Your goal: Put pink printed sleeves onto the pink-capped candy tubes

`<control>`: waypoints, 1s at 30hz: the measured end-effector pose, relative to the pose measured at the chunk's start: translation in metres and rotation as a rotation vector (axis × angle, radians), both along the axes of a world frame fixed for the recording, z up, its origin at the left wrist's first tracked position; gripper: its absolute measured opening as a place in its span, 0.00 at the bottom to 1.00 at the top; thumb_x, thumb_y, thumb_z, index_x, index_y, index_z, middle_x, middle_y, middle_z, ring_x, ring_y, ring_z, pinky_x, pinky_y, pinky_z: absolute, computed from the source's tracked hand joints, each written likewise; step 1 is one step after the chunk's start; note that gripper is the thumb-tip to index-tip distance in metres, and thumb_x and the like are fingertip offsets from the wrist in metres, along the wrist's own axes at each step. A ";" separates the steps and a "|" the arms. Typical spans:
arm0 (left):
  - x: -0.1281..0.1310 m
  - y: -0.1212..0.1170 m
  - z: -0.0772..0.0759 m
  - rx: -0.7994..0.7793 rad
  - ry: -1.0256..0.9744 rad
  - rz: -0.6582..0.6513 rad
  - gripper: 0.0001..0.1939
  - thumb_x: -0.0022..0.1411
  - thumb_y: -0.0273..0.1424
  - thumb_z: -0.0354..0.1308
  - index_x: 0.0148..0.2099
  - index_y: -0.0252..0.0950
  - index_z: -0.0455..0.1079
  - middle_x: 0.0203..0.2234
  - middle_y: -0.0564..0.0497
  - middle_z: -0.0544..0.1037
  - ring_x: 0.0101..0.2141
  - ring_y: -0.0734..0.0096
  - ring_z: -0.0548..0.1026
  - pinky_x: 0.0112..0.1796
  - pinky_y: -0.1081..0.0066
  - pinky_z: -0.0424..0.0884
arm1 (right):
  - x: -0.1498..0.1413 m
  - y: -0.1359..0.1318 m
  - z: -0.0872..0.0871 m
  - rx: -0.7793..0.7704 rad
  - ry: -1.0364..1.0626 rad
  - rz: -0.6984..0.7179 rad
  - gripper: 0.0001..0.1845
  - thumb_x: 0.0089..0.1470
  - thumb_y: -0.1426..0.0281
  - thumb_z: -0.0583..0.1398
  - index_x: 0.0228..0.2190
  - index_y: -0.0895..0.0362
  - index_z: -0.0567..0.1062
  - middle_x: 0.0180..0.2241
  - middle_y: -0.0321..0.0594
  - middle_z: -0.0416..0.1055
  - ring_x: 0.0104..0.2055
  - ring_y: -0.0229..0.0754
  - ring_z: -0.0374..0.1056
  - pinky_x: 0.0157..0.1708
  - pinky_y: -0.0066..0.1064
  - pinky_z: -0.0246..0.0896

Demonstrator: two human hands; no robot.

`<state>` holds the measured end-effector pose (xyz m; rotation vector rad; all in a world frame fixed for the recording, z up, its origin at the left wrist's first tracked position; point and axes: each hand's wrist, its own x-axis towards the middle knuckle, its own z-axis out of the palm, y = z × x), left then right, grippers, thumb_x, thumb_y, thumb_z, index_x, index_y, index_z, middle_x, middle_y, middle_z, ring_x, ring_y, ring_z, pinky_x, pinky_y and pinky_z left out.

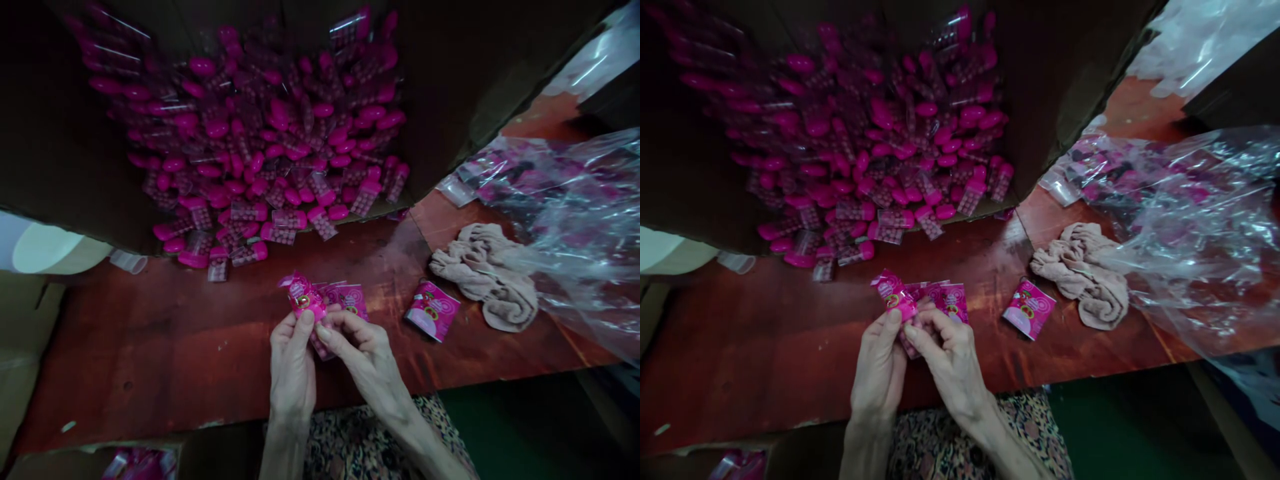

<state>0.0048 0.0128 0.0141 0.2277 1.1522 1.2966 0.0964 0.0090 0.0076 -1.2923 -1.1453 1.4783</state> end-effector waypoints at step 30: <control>-0.067 0.005 -0.013 0.324 0.718 -0.022 0.05 0.54 0.27 0.60 0.31 0.40 0.77 0.34 0.52 0.79 0.38 0.70 0.74 0.41 0.72 0.66 | 0.012 -0.004 -0.009 0.216 -0.251 0.190 0.17 0.60 0.69 0.52 0.49 0.54 0.71 0.45 0.44 0.73 0.47 0.45 0.68 0.46 0.38 0.64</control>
